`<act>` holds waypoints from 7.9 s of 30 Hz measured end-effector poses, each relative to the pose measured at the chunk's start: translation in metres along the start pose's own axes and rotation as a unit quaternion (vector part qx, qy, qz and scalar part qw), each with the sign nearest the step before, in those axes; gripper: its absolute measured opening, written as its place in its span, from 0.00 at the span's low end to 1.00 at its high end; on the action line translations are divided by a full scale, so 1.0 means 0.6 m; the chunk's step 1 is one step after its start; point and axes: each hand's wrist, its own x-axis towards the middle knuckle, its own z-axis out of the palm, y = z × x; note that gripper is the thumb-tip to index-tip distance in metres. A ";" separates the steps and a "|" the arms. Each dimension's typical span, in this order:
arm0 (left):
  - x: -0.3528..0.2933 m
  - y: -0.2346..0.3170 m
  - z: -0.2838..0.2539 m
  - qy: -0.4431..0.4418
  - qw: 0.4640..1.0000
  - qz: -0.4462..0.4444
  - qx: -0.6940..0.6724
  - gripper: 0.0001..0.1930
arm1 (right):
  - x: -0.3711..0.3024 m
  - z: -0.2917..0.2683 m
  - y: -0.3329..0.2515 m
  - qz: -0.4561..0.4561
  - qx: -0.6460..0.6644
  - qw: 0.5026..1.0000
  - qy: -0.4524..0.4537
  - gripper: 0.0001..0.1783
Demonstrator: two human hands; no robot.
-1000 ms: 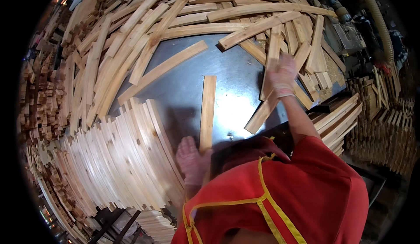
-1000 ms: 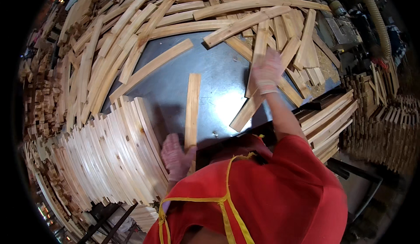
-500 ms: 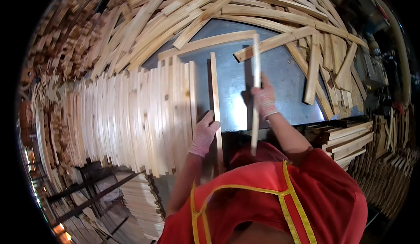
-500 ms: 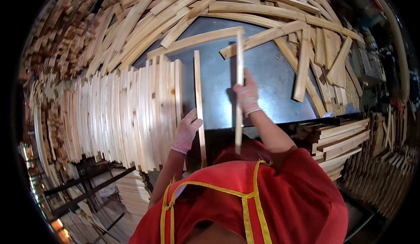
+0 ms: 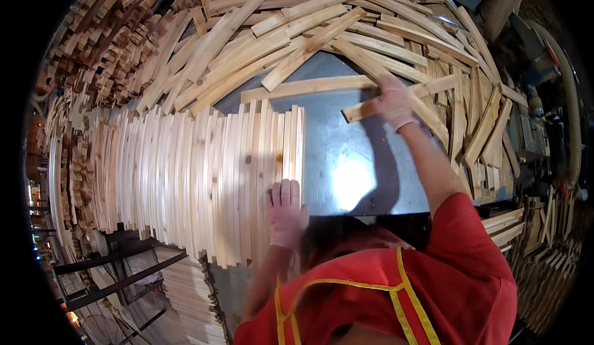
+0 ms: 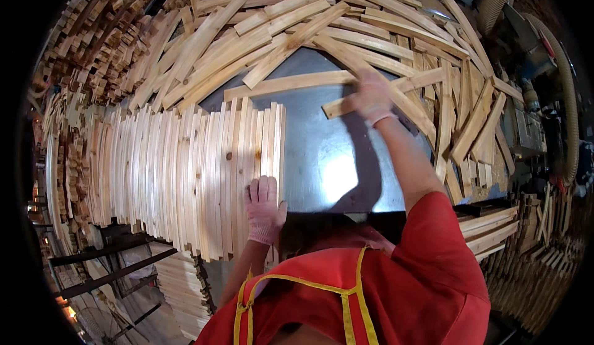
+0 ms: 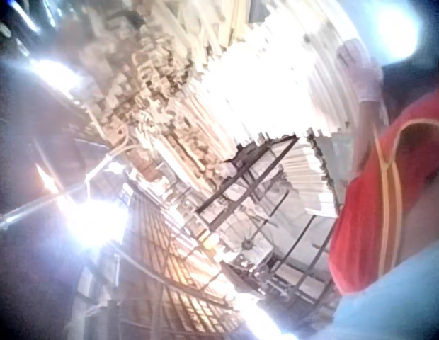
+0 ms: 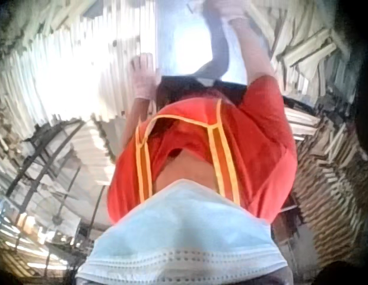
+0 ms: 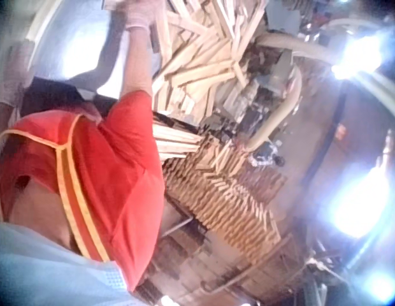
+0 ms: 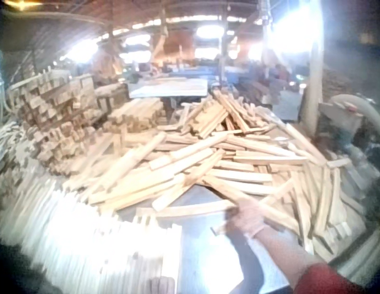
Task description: The person picks up wooden planks from a large pile on a metal table and arranges them into neat vertical stacks. They repeatedly gather handfuls of planks, align them, and place them onto a growing stack on the left side of the table. The person wears pink gloves and a red shirt with yellow straps throughout the process.
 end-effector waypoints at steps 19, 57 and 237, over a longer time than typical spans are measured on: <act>0.056 0.041 -0.025 -0.034 0.999 -0.001 0.002 0.34 | -0.120 0.160 -0.169 -0.198 0.338 0.859 -0.330 0.17; 0.009 0.012 0.051 -0.021 0.999 -0.015 -0.019 0.43 | -0.459 -0.110 -0.216 0.186 0.253 0.817 -0.485 0.59; -0.342 -0.141 0.002 0.051 0.524 -0.532 -0.663 0.27 | -0.230 0.069 -0.220 0.071 0.312 0.881 -0.348 0.51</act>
